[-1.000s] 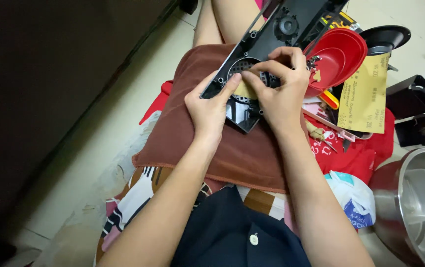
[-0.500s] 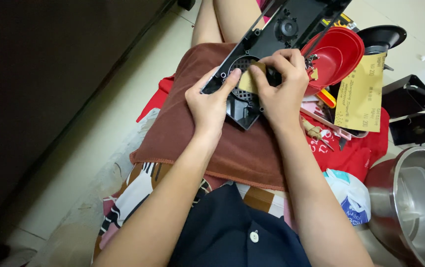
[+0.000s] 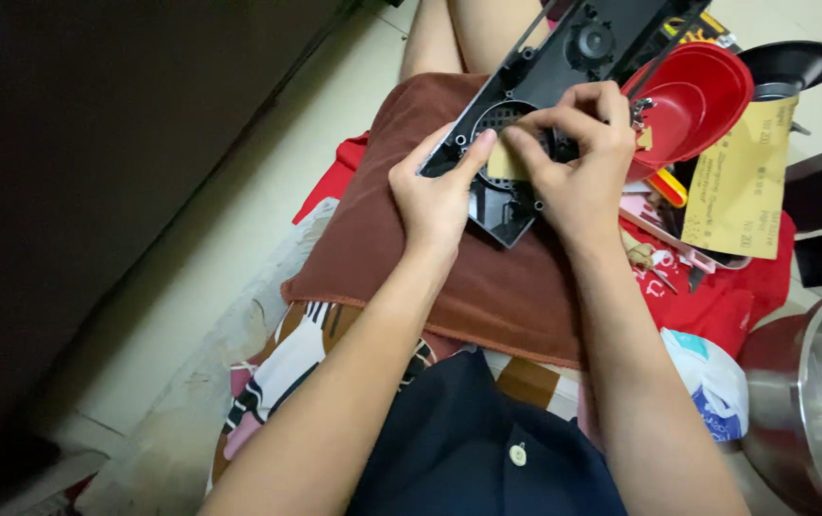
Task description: The person scrubs the exterior and interior surfaces of a black plastic electronic device using a yellow sponge. They rotate the device to clean different sides and then open it to scrub the inside components.
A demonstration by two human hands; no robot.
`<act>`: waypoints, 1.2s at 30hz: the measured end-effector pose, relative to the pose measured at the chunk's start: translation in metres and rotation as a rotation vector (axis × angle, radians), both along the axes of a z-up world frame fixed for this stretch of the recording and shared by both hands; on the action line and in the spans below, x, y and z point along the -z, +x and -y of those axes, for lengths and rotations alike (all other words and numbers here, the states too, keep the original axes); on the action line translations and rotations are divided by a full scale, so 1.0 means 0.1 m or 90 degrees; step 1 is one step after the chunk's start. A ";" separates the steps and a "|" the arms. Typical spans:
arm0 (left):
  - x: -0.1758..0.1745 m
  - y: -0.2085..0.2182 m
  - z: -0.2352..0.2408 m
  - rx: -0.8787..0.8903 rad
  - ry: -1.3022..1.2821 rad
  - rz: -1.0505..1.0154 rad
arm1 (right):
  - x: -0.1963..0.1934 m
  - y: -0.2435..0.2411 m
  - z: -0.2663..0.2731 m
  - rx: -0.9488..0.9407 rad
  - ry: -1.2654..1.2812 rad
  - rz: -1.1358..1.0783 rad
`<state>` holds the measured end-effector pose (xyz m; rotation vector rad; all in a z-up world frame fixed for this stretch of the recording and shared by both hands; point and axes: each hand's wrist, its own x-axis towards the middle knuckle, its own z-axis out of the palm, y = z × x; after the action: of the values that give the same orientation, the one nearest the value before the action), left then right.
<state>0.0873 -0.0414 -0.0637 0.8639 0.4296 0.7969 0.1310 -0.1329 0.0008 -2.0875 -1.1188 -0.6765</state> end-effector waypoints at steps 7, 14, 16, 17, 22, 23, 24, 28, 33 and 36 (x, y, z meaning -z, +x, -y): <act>-0.06 -0.05 -0.01 0.006 0.000 0.008 | -0.02 -0.03 0.00 0.014 0.002 -0.013; -0.11 -0.08 -0.02 0.010 0.011 -0.026 | 0.02 0.00 0.00 0.029 -0.002 -0.001; -0.19 -0.13 -0.04 0.027 -0.013 -0.030 | 0.00 -0.03 -0.01 0.050 0.005 -0.002; -0.19 -0.14 -0.04 0.027 -0.024 -0.041 | -0.03 -0.05 -0.01 0.017 -0.002 -0.012; -0.14 -0.09 -0.03 0.027 -0.043 -0.040 | -0.03 -0.04 -0.01 -0.015 -0.011 -0.032; -0.09 -0.06 -0.03 0.021 -0.028 -0.032 | -0.01 -0.02 -0.01 0.012 -0.001 -0.016; -0.04 -0.03 -0.02 0.014 -0.012 -0.023 | 0.02 0.00 -0.01 0.038 0.009 0.000; -0.13 -0.09 -0.02 0.019 -0.017 -0.015 | -0.03 -0.03 0.00 0.014 0.007 -0.015; -0.11 -0.09 -0.03 0.014 -0.029 -0.046 | -0.05 -0.03 0.01 -0.043 -0.031 -0.016; -0.02 -0.02 -0.01 0.009 0.002 -0.007 | 0.04 0.03 0.02 0.008 -0.008 0.000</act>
<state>0.0851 -0.0400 -0.0621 0.8740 0.4319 0.7796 0.1340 -0.1350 -0.0027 -2.1059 -1.1136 -0.6771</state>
